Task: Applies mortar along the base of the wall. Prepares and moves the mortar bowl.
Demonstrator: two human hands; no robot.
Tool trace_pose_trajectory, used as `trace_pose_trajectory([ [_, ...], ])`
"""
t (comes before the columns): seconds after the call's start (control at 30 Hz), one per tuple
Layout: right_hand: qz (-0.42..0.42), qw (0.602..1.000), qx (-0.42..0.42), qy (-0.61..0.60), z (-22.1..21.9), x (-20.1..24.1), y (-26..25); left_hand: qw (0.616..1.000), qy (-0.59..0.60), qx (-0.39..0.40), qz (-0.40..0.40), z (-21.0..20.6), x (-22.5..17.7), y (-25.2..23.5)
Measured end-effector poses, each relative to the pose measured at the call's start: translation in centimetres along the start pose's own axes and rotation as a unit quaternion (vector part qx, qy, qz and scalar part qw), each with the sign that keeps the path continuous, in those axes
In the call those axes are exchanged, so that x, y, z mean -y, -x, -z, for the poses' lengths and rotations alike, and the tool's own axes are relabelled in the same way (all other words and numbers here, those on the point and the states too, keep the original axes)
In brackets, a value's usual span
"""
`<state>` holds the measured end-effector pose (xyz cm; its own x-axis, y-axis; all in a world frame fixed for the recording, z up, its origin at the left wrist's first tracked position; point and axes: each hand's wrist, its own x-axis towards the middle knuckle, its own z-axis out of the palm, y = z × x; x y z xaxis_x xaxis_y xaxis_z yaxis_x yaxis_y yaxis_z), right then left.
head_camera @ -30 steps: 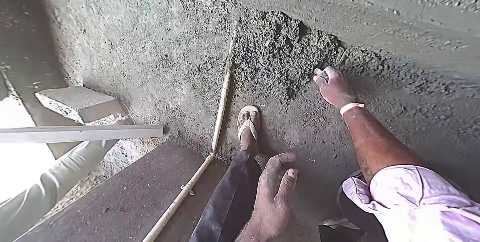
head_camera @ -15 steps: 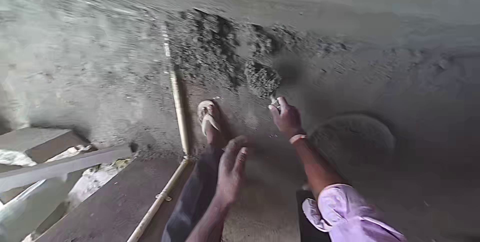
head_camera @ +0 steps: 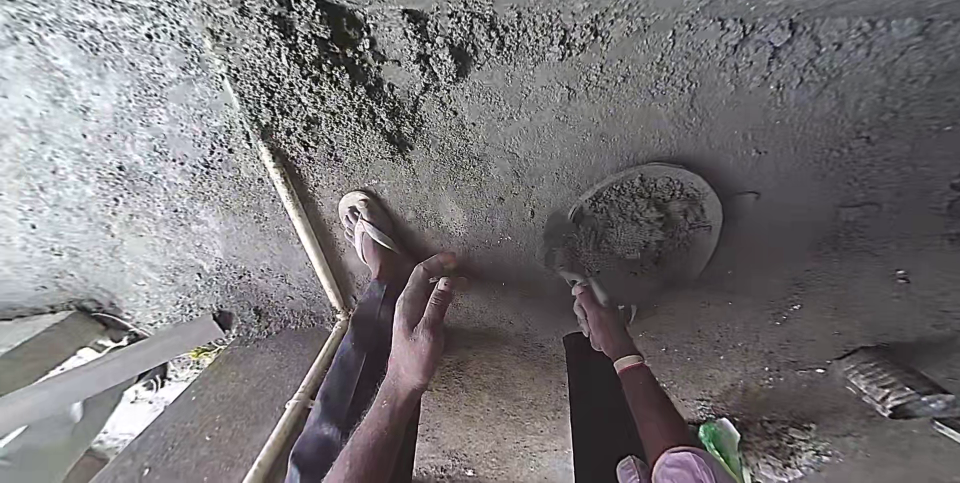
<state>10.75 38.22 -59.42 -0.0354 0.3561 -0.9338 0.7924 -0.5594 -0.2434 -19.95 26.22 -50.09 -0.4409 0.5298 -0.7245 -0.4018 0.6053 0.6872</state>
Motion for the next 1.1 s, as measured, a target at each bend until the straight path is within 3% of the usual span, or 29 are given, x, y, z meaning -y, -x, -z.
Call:
trace_pose_trajectory([
  [0.1, 0.066, 0.938, 0.09, 0.329, -3.6, 3.7, -1.0, 1.0, 0.024, -0.014, -0.004, 0.6, -0.8, -0.1],
  [0.2, 0.13, 0.858, 0.121, 0.481, -10.7, 7.6, -3.6, 0.996, 0.068, -0.055, -0.015, 2.2, -1.8, -0.8],
  [0.37, 0.159, 0.824, 0.125, 0.53, -19.7, 16.8, -8.0, 0.982, 0.156, -0.103, -0.012, 5.0, -3.1, -2.0],
  [0.53, 0.269, 0.844, 0.089, 0.455, -27.7, 28.5, -13.0, 0.964, 0.213, -0.156, -0.017, 9.1, -4.2, -2.3],
  [0.7, 0.325, 0.829, 0.031, 0.454, -31.6, 38.4, -16.9, 0.946, 0.262, -0.189, -0.012, 11.2, -4.9, -2.5],
  [1.1, 0.367, 0.828, 0.061, 0.42, -29.2, 36.5, -17.2, 0.964, 0.208, -0.165, -0.025, 8.2, -4.4, -2.3],
])
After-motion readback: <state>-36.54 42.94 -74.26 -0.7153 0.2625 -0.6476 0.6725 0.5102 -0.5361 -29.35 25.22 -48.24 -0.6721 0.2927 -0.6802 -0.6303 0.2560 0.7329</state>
